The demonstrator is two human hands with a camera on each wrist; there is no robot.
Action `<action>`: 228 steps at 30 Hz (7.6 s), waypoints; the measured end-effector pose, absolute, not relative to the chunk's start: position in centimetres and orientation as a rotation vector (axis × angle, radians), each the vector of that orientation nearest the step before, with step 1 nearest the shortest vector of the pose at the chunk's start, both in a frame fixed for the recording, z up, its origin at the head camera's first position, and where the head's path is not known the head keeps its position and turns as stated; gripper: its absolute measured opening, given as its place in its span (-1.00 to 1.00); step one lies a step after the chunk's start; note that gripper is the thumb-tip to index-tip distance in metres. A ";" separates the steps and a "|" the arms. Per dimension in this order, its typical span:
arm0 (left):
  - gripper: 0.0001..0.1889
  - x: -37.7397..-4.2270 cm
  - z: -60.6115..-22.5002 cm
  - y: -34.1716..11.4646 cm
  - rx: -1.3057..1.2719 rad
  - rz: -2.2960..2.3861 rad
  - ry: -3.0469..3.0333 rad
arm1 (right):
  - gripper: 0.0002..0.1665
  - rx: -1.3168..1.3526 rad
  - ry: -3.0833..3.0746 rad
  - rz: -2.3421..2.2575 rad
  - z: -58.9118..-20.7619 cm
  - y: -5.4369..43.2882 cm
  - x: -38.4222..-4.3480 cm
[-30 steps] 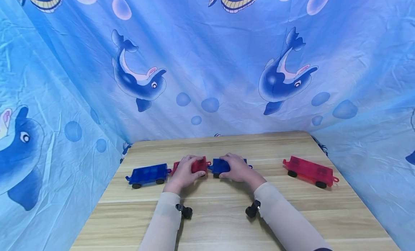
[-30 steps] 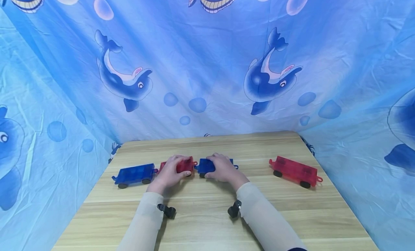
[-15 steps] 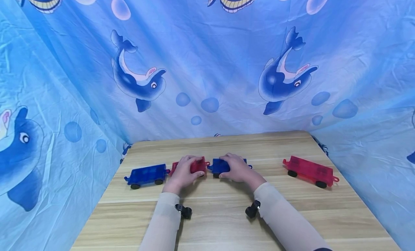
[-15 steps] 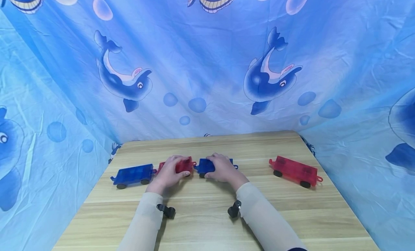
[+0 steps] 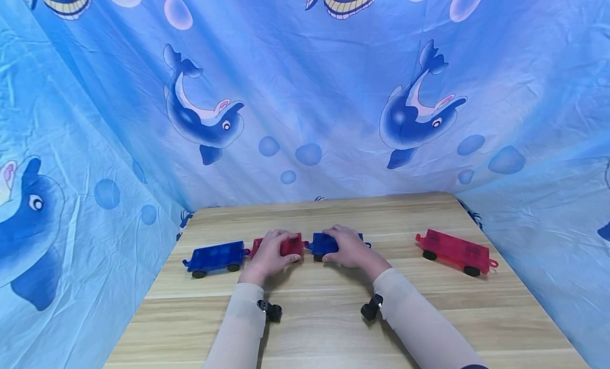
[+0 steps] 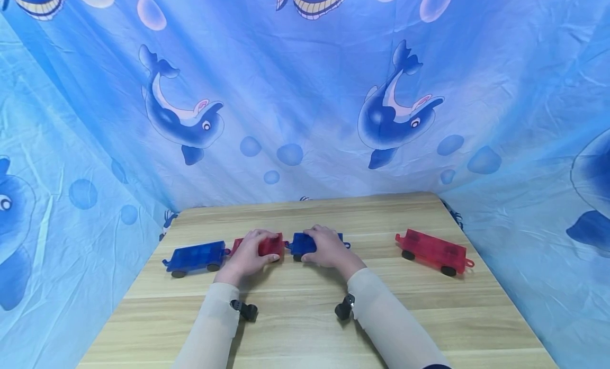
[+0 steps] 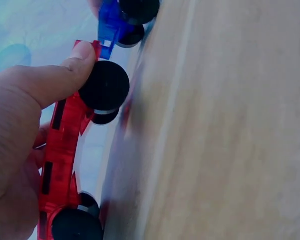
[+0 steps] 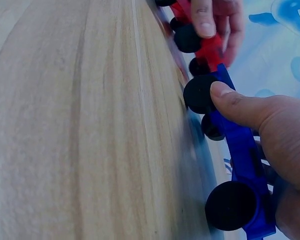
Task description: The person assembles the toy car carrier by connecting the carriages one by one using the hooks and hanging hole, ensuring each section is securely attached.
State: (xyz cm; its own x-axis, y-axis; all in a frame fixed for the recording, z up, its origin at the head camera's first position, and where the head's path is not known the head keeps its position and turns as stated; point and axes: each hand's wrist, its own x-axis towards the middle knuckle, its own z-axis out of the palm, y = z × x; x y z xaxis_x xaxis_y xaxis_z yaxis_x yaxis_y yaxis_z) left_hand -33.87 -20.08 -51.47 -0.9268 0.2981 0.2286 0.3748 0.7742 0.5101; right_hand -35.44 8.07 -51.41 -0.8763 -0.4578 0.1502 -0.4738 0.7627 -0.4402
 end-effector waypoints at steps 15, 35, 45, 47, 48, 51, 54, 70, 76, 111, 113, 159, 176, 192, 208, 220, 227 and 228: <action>-0.38 -33.7 -51.4 -20.0 -0.532 -0.834 -2.850 | -0.02 0.800 -2.933 0.735 -51.2 8.4 -35.5; -0.36 -33.6 -51.2 -20.3 -0.521 -0.872 -2.874 | -0.03 0.799 -2.898 0.705 -51.3 9.6 -35.5; -0.36 -33.7 -51.3 -20.7 -0.527 -0.867 -2.862 | -0.03 0.747 -2.842 0.818 -50.9 12.3 -34.6; -0.37 -33.8 -51.3 -20.8 -0.524 -0.865 -2.865 | -0.03 0.727 -2.826 0.823 -50.8 13.2 -34.4; -0.37 -33.8 -51.3 -20.9 -0.523 -0.864 -2.867 | -0.04 0.722 -2.812 0.831 -50.8 13.7 -34.4; -0.36 -33.8 -51.3 -21.2 -0.518 -0.854 -2.864 | -0.06 0.685 -2.785 0.845 -50.6 15.0 -34.2; -0.36 -33.9 -51.3 -21.4 -0.521 -0.850 -2.853 | -0.06 0.645 -2.759 0.882 -50.3 16.4 -33.9; -0.36 -33.8 -51.1 -22.2 -0.484 -0.854 -2.860 | 0.01 0.425 -2.792 0.859 -49.4 23.6 -33.2; -0.37 -33.8 -51.1 -22.5 -0.482 -0.871 -2.857 | 0.03 0.394 -2.777 0.818 -49.6 26.0 -32.7; -0.37 -33.8 -51.2 -23.3 -0.462 -0.915 -2.853 | 0.29 0.125 -2.933 0.658 -52.3 34.4 -29.8; -0.36 -33.8 -51.2 -23.3 -0.464 -0.907 -2.852 | 0.27 0.114 -2.930 0.645 -52.6 34.5 -29.9; -0.26 -34.0 -50.2 -21.9 -0.488 -0.962 -2.847 | 0.16 0.181 -2.898 0.649 -52.7 32.4 -30.9; -0.19 -34.4 -50.2 -16.6 -0.642 -0.893 -2.866 | 0.13 0.223 -2.933 0.713 -52.3 30.7 -32.3; -0.16 -34.6 -51.0 -13.3 -0.675 -0.833 -2.846 | 0.12 0.287 -2.997 0.755 -51.5 27.8 -33.9; -0.14 -34.3 -51.1 -10.8 -0.673 -0.773 -2.879 | 0.08 0.362 -2.995 0.718 -51.4 24.8 -34.6; -0.20 -34.3 -51.6 -10.5 -0.649 -0.710 -2.902 | 0.08 0.423 -3.006 0.726 -51.5 23.2 -34.5; -0.31 -34.3 -51.8 -10.5 -0.633 -0.698 -2.911 | 0.05 0.449 -2.994 0.728 -51.4 22.8 -34.3; -0.31 -34.4 -51.7 -10.5 -0.631 -0.701 -2.914 | 0.06 0.454 -2.994 0.726 -51.4 22.7 -34.3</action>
